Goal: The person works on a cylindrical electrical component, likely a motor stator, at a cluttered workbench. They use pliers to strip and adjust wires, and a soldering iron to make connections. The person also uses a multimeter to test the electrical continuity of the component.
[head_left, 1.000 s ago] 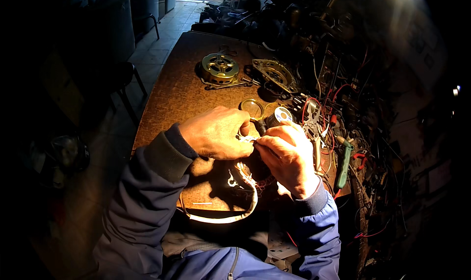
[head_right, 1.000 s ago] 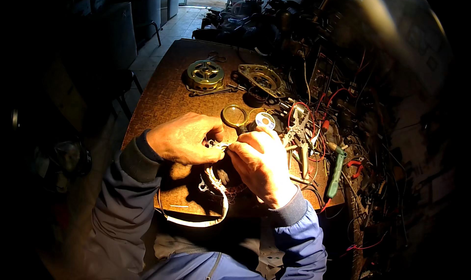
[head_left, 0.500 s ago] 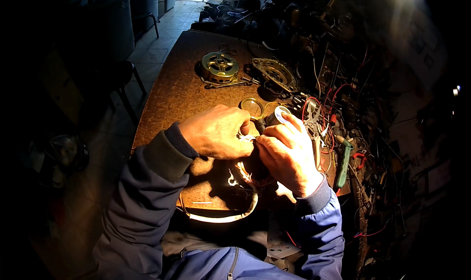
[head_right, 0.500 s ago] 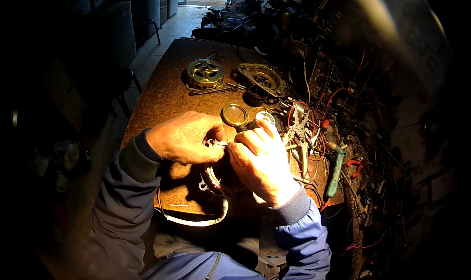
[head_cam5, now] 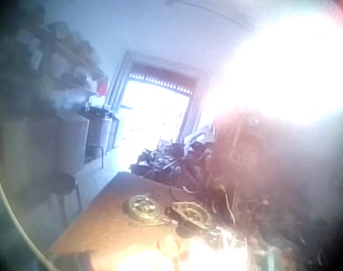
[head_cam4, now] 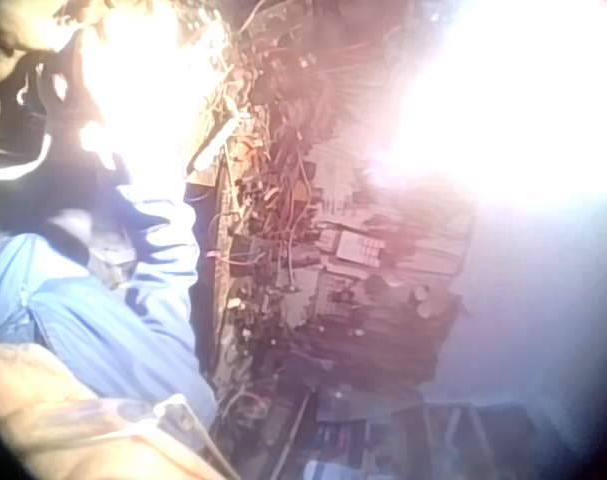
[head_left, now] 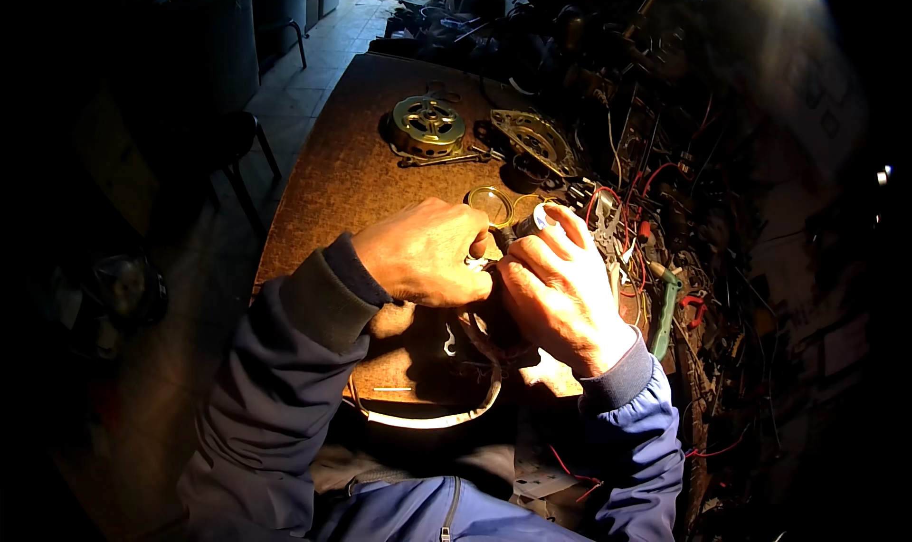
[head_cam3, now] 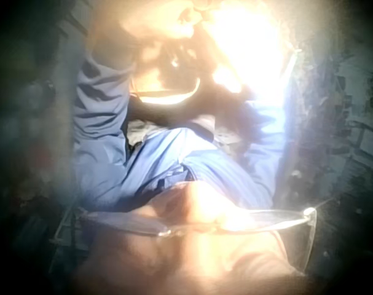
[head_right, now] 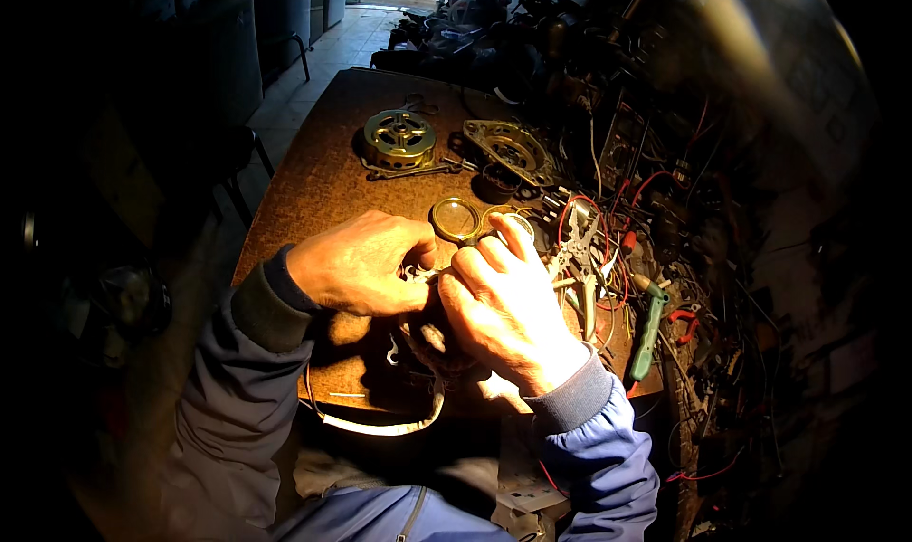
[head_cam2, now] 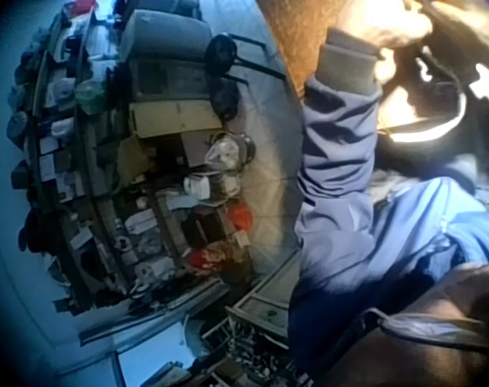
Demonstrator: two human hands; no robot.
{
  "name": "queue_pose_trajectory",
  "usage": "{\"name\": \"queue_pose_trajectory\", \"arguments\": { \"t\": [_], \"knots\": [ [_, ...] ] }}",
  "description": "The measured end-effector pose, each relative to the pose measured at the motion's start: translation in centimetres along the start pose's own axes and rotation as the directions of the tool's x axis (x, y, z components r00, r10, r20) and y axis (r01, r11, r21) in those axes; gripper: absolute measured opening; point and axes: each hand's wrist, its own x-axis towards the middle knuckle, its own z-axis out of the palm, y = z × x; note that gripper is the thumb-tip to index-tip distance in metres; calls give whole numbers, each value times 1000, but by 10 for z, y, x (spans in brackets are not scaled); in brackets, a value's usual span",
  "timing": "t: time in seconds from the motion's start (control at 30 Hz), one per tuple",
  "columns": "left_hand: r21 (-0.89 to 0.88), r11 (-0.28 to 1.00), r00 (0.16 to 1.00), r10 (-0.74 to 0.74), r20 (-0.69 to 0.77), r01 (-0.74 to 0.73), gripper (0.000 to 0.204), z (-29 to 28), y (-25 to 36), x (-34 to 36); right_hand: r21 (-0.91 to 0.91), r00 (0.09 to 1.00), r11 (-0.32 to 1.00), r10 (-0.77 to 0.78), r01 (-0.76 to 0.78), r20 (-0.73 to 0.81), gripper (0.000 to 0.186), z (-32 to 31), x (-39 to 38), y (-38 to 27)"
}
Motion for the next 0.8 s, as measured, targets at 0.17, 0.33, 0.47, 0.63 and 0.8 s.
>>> {"name": "queue_pose_trajectory", "arguments": {
  "t": [0.17,0.33,0.47,0.63,0.8],
  "knots": [
    [24,999,999,22,-25,-21,31,2,-1,0,-37,992,997,69,-66,108,10,-5,9,-6],
    [42,998,999,44,-24,-43,31,3,-4,2,93,936,945,292,-315,196,14,-6,15,-7],
    [42,998,999,41,26,-42,27,1,-4,1,180,799,808,470,-561,375,12,-12,20,-2],
    [43,999,1000,14,12,-15,28,1,-3,0,237,681,678,517,-696,520,24,-17,31,4],
    [76,996,998,55,-14,-53,27,4,-7,3,205,876,892,310,-402,369,16,-18,33,-1]
  ]
}}
